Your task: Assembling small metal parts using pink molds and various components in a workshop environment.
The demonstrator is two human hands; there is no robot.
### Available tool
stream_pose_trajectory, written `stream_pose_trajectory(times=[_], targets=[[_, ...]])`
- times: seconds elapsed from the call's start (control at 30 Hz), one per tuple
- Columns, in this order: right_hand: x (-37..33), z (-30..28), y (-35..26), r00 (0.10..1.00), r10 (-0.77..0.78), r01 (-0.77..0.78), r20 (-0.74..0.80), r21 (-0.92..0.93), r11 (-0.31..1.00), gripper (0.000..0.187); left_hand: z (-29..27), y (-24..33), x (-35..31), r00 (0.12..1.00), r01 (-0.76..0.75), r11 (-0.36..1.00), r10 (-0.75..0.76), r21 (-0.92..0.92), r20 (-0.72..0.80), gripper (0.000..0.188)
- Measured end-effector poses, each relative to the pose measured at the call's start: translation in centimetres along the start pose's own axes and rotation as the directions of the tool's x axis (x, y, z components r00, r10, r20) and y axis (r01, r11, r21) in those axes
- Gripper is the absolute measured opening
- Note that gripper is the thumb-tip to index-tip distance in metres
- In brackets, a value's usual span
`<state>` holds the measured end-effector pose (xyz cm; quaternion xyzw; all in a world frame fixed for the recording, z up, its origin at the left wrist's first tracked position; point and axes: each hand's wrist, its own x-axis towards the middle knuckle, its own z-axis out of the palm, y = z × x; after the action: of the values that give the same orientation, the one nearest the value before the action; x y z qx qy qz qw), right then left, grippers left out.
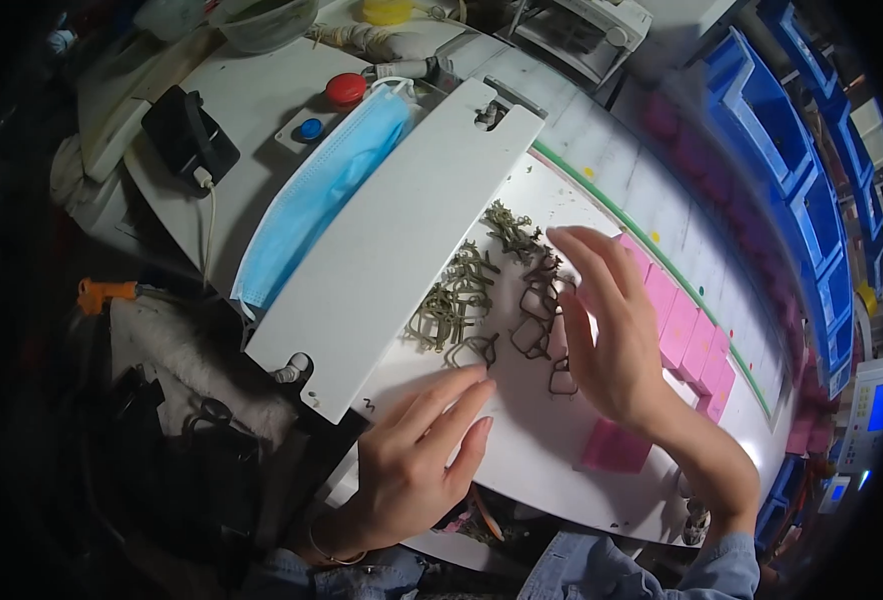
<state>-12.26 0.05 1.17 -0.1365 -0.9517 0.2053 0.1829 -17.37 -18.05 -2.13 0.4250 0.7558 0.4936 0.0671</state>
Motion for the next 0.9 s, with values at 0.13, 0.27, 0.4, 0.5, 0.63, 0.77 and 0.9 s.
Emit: stream_pose_trajectory(times=[0.13, 0.27, 0.4, 0.5, 0.63, 0.77, 0.9], targets=[[-0.8, -0.1, -0.5, 0.946, -0.286, 0.255, 0.152, 0.197, 0.947, 0.049, -0.6, 0.0, 0.0, 0.998, -0.006, 0.999, 0.008, -0.034, 0.066, 0.019], [-1.9, 0.6, -1.2, 0.887, -0.369, 0.351, 0.278, 0.114, 0.929, 0.046, -0.6, -0.4, 0.0, 0.987, -0.061, 0.994, 0.074, -0.094, 0.143, 0.018], [-3.4, 0.1, -1.4, 0.894, -0.362, 0.353, 0.263, 0.081, 0.932, 0.045, -0.7, -0.2, -0.5, 1.000, 0.000, 0.983, 0.001, -0.185, 0.004, 0.020], [-4.2, -0.4, -1.5, 0.889, -0.377, 0.364, 0.259, 0.102, 0.926, 0.041, -0.6, -0.6, -0.5, 0.987, 0.033, 0.996, -0.044, -0.079, -0.153, 0.025], [-4.2, -0.4, -1.5, 0.918, -0.354, 0.339, 0.177, 0.112, 0.934, 0.041, -1.3, 0.5, 0.7, 0.986, 0.165, 0.979, -0.160, 0.117, -0.052, 0.041], [-2.8, 0.5, -1.7, 0.969, -0.227, 0.208, 0.099, 0.168, 0.963, 0.046, -1.0, 0.8, 0.9, 0.981, 0.188, 0.962, -0.194, 0.200, 0.013, 0.044], [-2.4, 1.3, -1.9, 0.957, -0.267, 0.248, 0.115, 0.161, 0.955, 0.046, -1.0, 0.5, 0.5, 0.984, 0.169, 0.964, -0.175, 0.204, 0.013, 0.042]])
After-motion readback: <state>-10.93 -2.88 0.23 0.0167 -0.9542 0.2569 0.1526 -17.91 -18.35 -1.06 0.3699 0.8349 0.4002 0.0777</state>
